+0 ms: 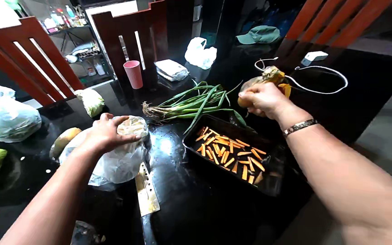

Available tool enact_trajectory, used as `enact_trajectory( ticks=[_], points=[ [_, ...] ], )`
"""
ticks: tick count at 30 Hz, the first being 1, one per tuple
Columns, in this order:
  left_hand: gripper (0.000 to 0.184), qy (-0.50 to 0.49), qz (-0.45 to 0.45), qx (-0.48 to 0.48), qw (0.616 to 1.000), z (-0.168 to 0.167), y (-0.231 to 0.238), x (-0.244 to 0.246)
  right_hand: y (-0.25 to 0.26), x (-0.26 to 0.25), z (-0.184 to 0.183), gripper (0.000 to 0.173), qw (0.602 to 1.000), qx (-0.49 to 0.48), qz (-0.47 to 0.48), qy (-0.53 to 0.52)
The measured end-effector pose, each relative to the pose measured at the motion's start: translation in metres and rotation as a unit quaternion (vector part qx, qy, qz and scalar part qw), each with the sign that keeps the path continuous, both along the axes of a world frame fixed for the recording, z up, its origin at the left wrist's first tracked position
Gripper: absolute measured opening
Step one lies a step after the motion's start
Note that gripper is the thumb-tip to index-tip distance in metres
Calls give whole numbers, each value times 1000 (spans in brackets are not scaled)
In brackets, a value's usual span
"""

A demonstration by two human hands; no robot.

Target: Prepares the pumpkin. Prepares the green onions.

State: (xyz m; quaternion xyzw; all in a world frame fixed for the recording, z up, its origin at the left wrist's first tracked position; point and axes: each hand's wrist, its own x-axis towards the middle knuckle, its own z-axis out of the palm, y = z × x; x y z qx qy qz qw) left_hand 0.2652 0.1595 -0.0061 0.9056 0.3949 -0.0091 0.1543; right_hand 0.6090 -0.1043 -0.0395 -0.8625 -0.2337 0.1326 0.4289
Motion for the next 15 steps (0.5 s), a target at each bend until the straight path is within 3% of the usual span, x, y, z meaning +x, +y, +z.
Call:
enact_trajectory(
  ticks=[5,7,12,15],
  points=[
    [57,-77,-80,-7,994,22,-22,4,12,17,-26,30,971,-215,77,-70],
    [52,-81,-89,-24,993,23,-30,5,20,20,-30,33,960,-251,87,-90],
    [44,-89,-61,-22,994,21,-33,5,40,1,-9,35,954,-251,31,-163],
    [41,-141,-34,-24,989,16,-26,10,66,-40,12,29,950,-131,85,-271]
  ],
)
